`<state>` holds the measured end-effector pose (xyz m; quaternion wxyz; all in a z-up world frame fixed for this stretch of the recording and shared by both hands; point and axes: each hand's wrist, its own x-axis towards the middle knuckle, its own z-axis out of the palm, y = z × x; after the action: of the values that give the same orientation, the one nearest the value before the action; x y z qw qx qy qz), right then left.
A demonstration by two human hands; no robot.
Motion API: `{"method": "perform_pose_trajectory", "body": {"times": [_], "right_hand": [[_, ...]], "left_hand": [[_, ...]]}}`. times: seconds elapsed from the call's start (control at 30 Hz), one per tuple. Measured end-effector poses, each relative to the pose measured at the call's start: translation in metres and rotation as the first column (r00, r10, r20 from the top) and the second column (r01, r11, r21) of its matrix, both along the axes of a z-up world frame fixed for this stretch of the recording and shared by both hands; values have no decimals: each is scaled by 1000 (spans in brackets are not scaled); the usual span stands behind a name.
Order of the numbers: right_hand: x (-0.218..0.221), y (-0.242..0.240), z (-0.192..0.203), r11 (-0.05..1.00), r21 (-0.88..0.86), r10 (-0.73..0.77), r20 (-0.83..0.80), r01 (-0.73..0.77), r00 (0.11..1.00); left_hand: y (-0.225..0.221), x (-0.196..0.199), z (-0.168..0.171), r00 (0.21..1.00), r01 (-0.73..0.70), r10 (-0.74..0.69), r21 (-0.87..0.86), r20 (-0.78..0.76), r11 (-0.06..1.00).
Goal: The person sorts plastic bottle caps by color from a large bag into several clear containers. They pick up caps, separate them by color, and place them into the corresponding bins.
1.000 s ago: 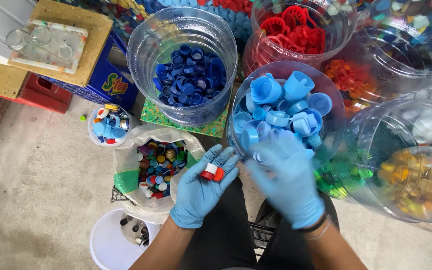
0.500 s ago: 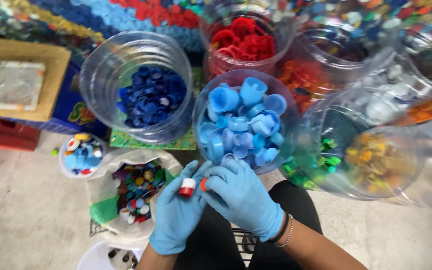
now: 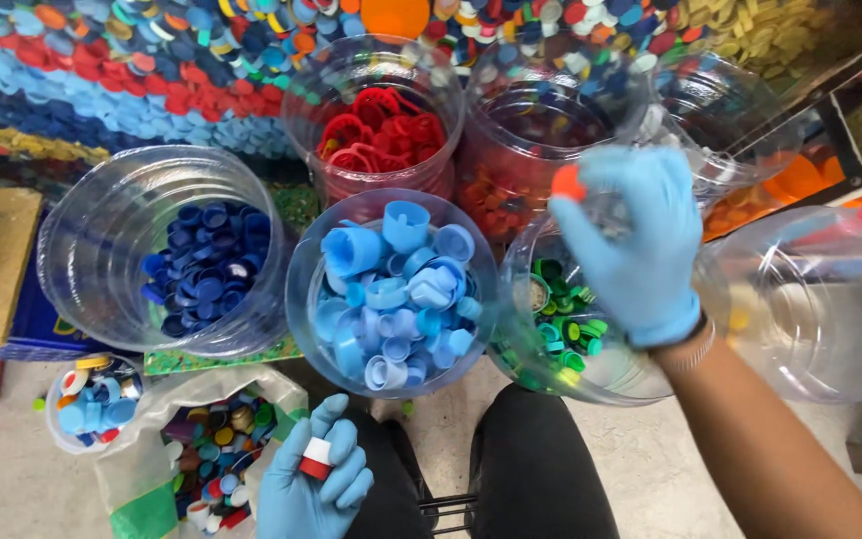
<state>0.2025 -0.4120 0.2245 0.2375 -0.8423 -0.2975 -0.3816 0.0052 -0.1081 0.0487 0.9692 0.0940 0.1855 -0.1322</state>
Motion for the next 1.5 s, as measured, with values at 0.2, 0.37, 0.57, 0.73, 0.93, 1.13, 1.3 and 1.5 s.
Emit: {"method": "perform_pose_trajectory", "body": {"times": [0.2,0.37,0.57,0.73,0.93,1.13,1.3,1.5], "right_hand": [[108,-60,-28,968,-63,-244,2,244,970],[116,-71,-35,973,-7,-229,-52,229,972],[25,-26,-6,997,61,-26,-215,40,976],[-58,21,-17,927,118,374,-375,-357,848],[-108,58,-60,862,21,445,-508,-506,737],[-107,73,-66,857,122,488,-508,-501,710],[-97,86,-67,797,238,585,-533,-555,611],[-86,99,-61,776,258,604,-567,-575,561]], "left_hand": [[-13,10,7,998,40,-40,7,58,999],[-22,15,12,989,62,-64,22,130,998],[-35,24,20,997,59,-75,340,33,939],[-52,37,57,985,8,-101,553,138,833],[-53,33,48,983,-35,-103,695,155,718],[-44,27,42,993,-47,-49,731,109,680],[-38,26,29,988,-132,46,635,149,761],[-32,35,34,993,-119,85,607,85,786]]}}
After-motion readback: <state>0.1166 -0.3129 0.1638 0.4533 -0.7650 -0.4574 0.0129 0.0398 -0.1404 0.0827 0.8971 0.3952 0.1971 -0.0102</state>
